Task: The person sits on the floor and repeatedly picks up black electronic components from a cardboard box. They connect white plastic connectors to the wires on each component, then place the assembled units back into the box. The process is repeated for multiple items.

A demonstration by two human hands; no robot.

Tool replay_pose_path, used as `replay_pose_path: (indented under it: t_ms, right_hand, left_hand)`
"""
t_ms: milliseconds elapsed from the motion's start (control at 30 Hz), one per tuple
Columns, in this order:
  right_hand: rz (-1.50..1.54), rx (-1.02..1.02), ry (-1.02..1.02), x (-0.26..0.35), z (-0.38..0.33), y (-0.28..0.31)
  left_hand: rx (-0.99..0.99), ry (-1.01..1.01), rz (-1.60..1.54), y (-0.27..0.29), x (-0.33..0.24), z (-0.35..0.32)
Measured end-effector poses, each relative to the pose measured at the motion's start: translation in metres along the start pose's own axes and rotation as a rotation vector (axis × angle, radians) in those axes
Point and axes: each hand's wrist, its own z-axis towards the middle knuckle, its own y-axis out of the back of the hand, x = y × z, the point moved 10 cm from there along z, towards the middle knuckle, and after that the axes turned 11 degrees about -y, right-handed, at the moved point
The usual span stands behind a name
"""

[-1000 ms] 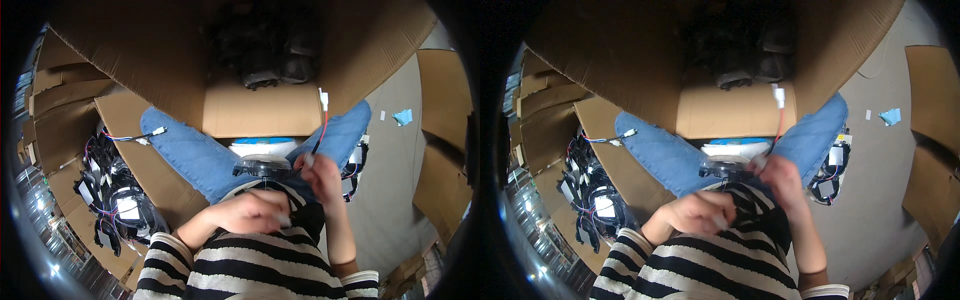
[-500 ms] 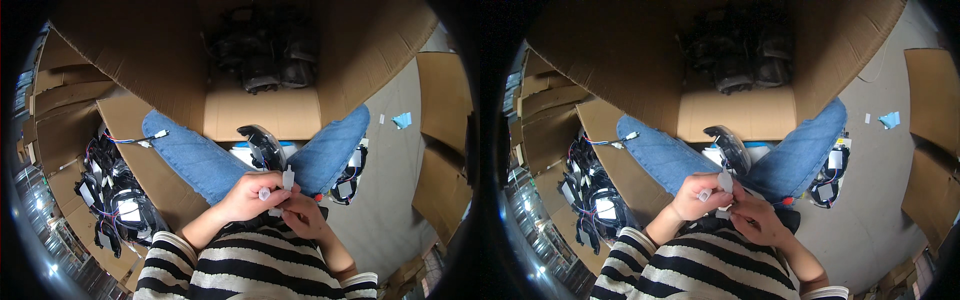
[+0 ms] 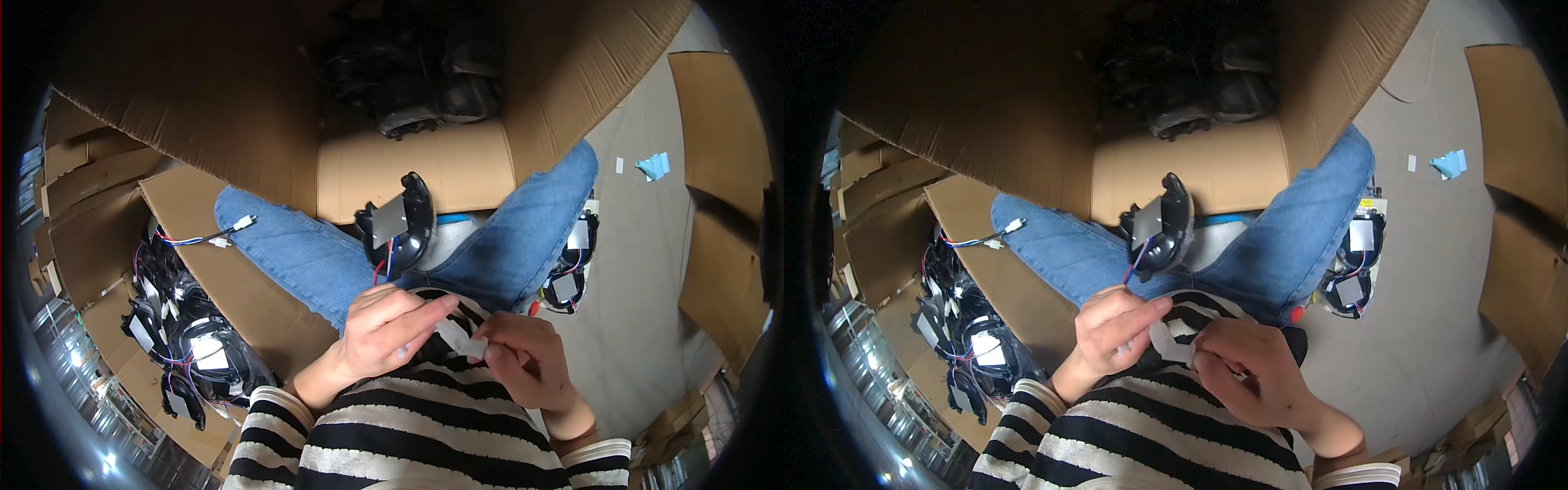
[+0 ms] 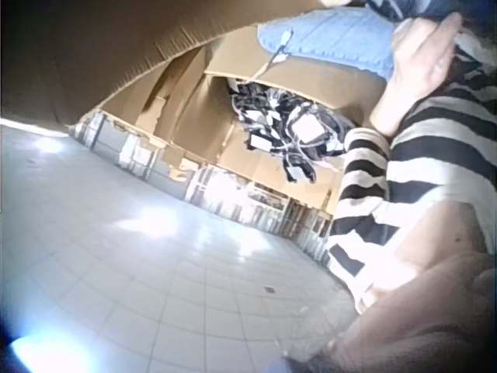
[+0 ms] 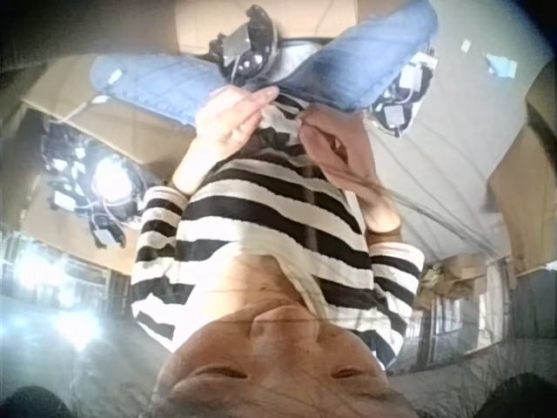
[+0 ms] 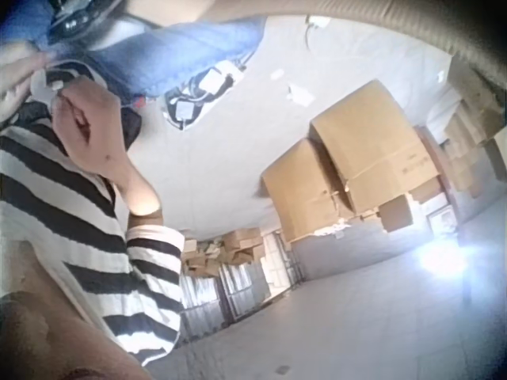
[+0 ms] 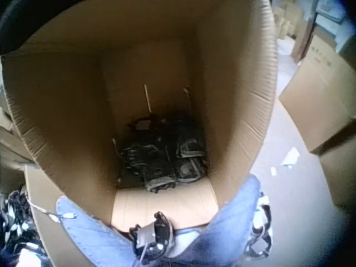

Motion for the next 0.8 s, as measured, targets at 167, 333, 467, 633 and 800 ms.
replay_pose_path:
  t_ms: [167,333,467,633,800]
  right_hand:
    - [-0.01,-0.158,-0.08,-0.019,-0.003,0.009]
    - [-0.122,-0.216,0.04,-0.011,0.003,0.004]
    - [0.041,-0.023,-0.078,-0.024,0.009,0.002]
    - [0.285,-0.209,-0.011,-0.031,-0.017,0.047]
    - [0.174,-0.19,-0.036,-0.039,-0.008,0.054]
  left_hand:
    - [-0.053,-0.139,0.183,0.009,-0.008,-0.003]
    - [0.006,-0.066,0.185,0.002,-0.001,-0.005]
    - [-0.151,-0.014,0.156,0.02,0.002,-0.002]
    - [-0.513,0.307,0.278,0.143,-0.045,-0.066]
    - [-1.037,0.162,1.0,0.308,-0.188,-0.138]
